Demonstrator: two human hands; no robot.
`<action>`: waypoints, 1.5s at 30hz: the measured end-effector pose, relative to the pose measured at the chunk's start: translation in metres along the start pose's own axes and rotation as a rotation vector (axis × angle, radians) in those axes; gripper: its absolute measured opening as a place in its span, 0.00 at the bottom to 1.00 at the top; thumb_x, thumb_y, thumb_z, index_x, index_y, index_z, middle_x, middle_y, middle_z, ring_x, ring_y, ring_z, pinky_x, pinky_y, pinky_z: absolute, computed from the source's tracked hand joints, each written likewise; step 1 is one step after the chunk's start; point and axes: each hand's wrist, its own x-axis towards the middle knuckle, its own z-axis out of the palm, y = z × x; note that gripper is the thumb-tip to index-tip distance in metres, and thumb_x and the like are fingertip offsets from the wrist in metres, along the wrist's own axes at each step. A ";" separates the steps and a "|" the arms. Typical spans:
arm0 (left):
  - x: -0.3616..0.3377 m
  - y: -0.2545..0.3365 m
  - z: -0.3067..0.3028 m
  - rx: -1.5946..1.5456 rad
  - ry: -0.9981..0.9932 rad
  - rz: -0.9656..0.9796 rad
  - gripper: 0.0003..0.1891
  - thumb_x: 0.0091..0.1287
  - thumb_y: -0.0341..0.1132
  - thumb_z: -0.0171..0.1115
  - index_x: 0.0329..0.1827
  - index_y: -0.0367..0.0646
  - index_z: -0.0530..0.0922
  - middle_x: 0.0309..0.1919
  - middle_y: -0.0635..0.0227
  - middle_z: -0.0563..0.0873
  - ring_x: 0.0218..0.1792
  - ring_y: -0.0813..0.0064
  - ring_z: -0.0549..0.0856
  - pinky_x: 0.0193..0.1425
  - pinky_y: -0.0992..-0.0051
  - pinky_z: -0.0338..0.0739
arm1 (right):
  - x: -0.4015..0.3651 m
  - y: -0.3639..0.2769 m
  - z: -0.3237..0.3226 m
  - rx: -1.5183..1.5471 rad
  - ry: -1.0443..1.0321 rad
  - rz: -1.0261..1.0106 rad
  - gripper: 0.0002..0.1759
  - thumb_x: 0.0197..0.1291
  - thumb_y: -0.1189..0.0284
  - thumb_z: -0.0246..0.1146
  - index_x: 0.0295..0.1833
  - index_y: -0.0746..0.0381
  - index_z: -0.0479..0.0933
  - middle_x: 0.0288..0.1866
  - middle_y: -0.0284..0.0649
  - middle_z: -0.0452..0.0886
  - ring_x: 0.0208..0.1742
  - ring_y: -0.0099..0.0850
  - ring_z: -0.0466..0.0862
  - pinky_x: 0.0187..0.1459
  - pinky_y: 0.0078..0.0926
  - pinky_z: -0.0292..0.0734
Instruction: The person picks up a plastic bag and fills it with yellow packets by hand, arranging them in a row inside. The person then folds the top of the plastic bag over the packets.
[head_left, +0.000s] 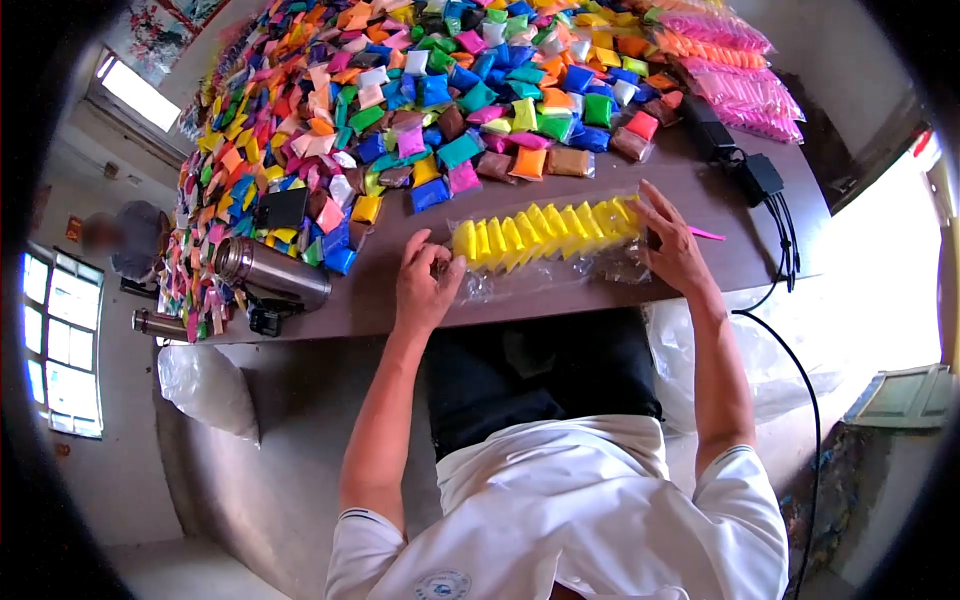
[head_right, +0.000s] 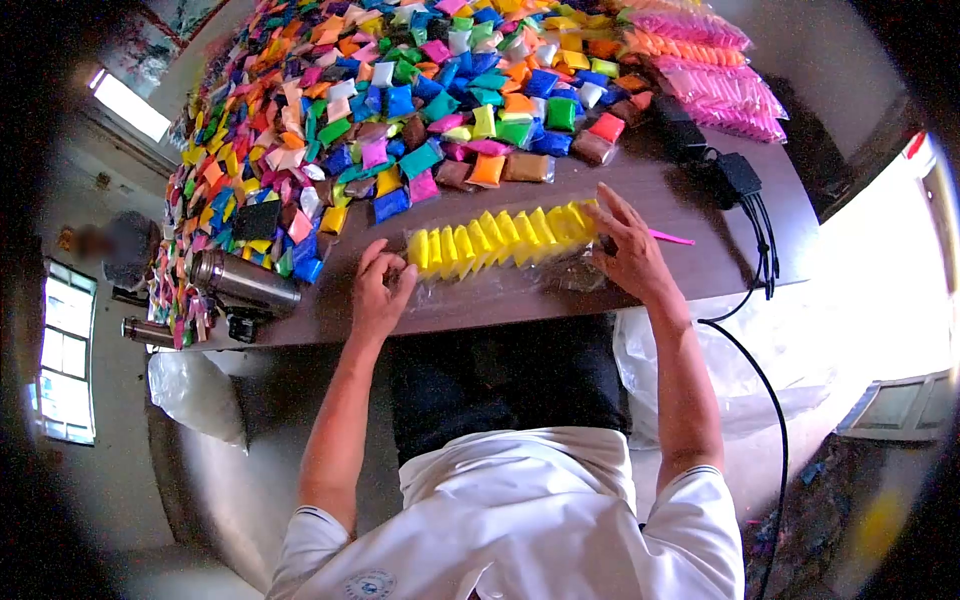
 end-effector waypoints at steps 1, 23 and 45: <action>0.000 0.001 0.001 0.023 0.020 0.015 0.17 0.65 0.45 0.65 0.38 0.36 0.80 0.58 0.47 0.78 0.64 0.53 0.75 0.64 0.60 0.70 | 0.000 -0.002 0.000 -0.006 0.014 0.009 0.39 0.47 0.82 0.69 0.69 0.52 0.71 0.78 0.45 0.61 0.75 0.46 0.65 0.74 0.40 0.64; 0.001 -0.007 0.018 0.072 0.107 0.144 0.11 0.70 0.39 0.58 0.43 0.39 0.80 0.55 0.53 0.81 0.52 0.51 0.82 0.55 0.62 0.78 | -0.003 -0.004 0.005 -0.029 0.019 -0.054 0.31 0.52 0.81 0.66 0.65 0.57 0.75 0.71 0.46 0.70 0.66 0.48 0.74 0.67 0.42 0.69; -0.008 0.007 0.037 -0.129 0.143 -0.080 0.12 0.72 0.36 0.53 0.36 0.35 0.76 0.31 0.49 0.82 0.36 0.48 0.82 0.41 0.57 0.76 | 0.005 -0.047 0.012 0.129 0.085 -0.016 0.16 0.55 0.76 0.67 0.51 0.65 0.81 0.52 0.50 0.81 0.51 0.49 0.83 0.52 0.38 0.79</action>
